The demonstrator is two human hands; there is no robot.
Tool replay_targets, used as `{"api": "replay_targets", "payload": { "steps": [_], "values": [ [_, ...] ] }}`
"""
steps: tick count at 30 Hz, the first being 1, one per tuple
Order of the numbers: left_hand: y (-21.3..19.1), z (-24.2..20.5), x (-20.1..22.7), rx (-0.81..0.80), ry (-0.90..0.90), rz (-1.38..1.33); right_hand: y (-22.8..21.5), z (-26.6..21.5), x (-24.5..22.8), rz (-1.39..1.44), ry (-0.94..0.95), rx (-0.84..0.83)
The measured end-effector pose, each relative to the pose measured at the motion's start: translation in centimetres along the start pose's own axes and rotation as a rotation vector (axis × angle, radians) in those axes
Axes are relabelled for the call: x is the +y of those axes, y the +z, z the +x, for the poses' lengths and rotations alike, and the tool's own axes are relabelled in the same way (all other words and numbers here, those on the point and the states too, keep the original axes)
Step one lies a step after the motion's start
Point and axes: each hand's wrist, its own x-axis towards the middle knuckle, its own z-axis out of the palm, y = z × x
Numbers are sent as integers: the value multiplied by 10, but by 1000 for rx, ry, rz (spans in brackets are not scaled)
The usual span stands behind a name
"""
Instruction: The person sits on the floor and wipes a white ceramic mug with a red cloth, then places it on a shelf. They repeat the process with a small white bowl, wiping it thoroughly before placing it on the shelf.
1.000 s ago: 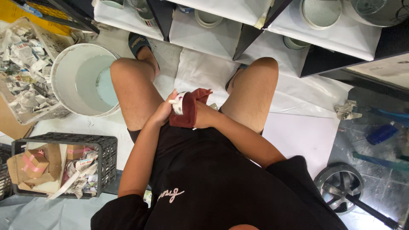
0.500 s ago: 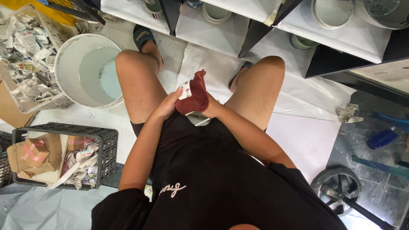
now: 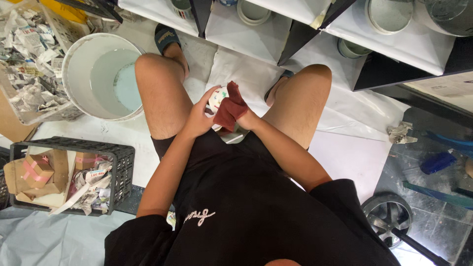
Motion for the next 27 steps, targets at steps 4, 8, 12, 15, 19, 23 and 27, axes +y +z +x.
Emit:
{"api": "replay_targets", "payload": {
  "steps": [4,8,12,15,19,23,27],
  "values": [
    [-4,-1,34,15,138,213,-3,-6,25,-196,-113,-33],
    [-5,0,43,60,421,386,-12,-14,28,312,342,-163],
    [-6,2,42,101,484,572,-15,-11,24,83,108,-237],
    [-10,0,39,56,464,462,-6,-14,21,420,300,-207],
    [-17,4,35,-26,358,239,-11,-18,1,-34,136,-188],
    [-17,4,19,-58,227,175,-7,-19,-29,243,112,-233],
    [-13,7,-6,-118,15,-66,7,-8,-52,322,92,-226]
  ]
}}
